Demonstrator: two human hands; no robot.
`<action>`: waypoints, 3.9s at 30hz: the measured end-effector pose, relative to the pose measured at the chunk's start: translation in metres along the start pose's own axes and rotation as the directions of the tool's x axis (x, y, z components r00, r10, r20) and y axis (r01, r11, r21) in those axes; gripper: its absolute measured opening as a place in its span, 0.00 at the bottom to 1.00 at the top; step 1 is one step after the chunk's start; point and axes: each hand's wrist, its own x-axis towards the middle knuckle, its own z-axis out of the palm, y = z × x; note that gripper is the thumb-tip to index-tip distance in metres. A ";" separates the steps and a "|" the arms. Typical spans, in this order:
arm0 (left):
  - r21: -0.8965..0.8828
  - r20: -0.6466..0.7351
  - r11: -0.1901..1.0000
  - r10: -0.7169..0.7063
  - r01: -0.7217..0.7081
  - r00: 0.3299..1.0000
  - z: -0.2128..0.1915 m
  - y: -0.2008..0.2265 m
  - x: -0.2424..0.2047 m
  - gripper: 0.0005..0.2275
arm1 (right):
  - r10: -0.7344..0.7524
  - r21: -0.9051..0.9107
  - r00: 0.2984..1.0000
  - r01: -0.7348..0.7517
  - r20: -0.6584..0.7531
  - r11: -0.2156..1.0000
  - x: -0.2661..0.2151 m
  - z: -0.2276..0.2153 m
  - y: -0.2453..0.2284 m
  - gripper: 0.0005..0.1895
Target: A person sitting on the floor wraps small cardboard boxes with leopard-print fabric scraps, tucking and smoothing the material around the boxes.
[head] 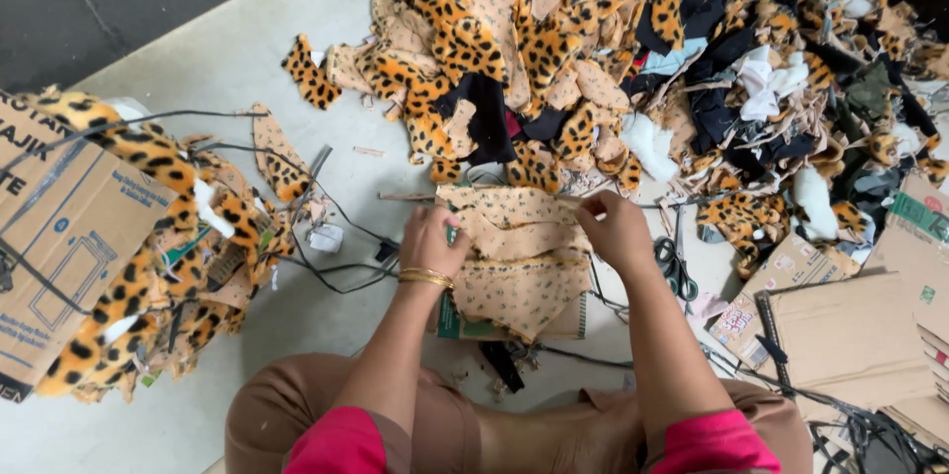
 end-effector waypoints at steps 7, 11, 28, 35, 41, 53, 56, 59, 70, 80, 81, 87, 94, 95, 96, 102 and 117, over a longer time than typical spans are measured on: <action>-0.403 -0.114 0.853 0.311 -0.330 0.944 0.001 0.034 -0.001 0.20 | -0.252 0.666 0.959 0.271 -0.128 0.695 0.055 -0.008 -0.100 0.20; -0.545 -0.016 0.818 0.209 -0.184 0.978 0.004 0.020 0.010 0.21 | -0.191 0.705 0.979 0.189 -0.076 0.684 0.091 -0.017 -0.138 0.31; -0.797 -0.011 0.596 0.152 -0.101 0.988 0.005 0.024 0.006 0.40 | -0.484 0.987 0.861 0.147 -0.158 -0.061 0.001 -0.061 -0.101 0.23; -0.943 0.244 -0.140 0.323 0.301 0.914 0.004 0.021 -0.012 0.36 | -0.364 0.950 0.882 -0.310 0.300 0.032 -0.062 0.001 -0.063 0.16; -0.973 0.178 0.172 0.144 0.153 0.973 0.013 0.025 -0.027 0.29 | -0.242 0.944 0.916 -0.290 0.321 0.155 -0.108 0.014 -0.084 0.27; -0.773 0.139 -0.442 0.583 0.455 0.801 -0.026 0.052 -0.051 0.42 | -0.170 0.858 0.846 -0.513 0.506 0.001 -0.129 0.029 -0.101 0.55; -0.831 0.223 -0.310 0.574 0.461 0.788 -0.031 0.040 -0.045 0.44 | -0.224 0.861 0.855 -0.498 0.467 -0.105 -0.119 0.034 -0.084 0.52; -0.918 0.346 -0.002 0.483 0.396 0.804 -0.030 0.028 -0.040 0.44 | -0.211 0.909 0.917 -0.376 0.338 -0.180 -0.093 0.043 -0.048 0.29; -0.552 0.233 0.832 0.088 0.057 0.969 0.007 0.004 -0.026 0.18 | -0.211 0.995 0.977 0.038 -0.018 0.095 -0.097 -0.025 -0.068 0.11; -0.953 0.304 -0.043 -0.148 0.301 0.941 -0.020 0.054 -0.038 0.15 | -0.625 0.546 0.770 0.472 0.127 0.692 -0.130 -0.044 -0.091 0.13; -0.934 0.342 -0.139 -0.090 0.328 0.935 -0.023 0.053 -0.040 0.19 | -0.589 0.625 0.797 0.394 0.133 0.674 -0.128 -0.035 -0.084 0.12; -0.749 0.424 -0.478 0.188 0.460 0.886 -0.030 0.057 -0.039 0.39 | -0.466 0.918 0.871 0.051 0.152 0.394 -0.104 0.015 -0.044 0.37; -0.611 0.370 -0.602 0.357 0.514 0.858 -0.024 0.046 -0.031 0.51 | -0.378 0.964 0.893 -0.177 0.242 0.201 -0.090 0.052 -0.035 0.44; -0.717 0.378 -0.516 0.278 0.469 0.883 -0.019 0.036 -0.020 0.40 | -0.326 0.964 0.917 -0.168 0.229 0.204 -0.085 0.055 -0.028 0.37; -0.807 0.373 -0.414 0.198 0.422 0.906 -0.014 0.025 -0.010 0.31 | -0.273 0.965 0.938 -0.160 0.214 0.208 -0.079 0.057 -0.021 0.30; -0.896 0.419 0.051 -0.237 0.441 0.877 -0.024 -0.012 -0.016 0.10 | -0.249 0.971 0.954 -0.116 0.168 0.209 -0.043 0.066 0.057 0.26; -0.793 0.462 0.476 0.063 0.381 0.884 -0.017 -0.021 -0.072 0.13 | -0.216 0.598 0.821 -0.178 0.528 0.781 -0.081 0.011 0.013 0.08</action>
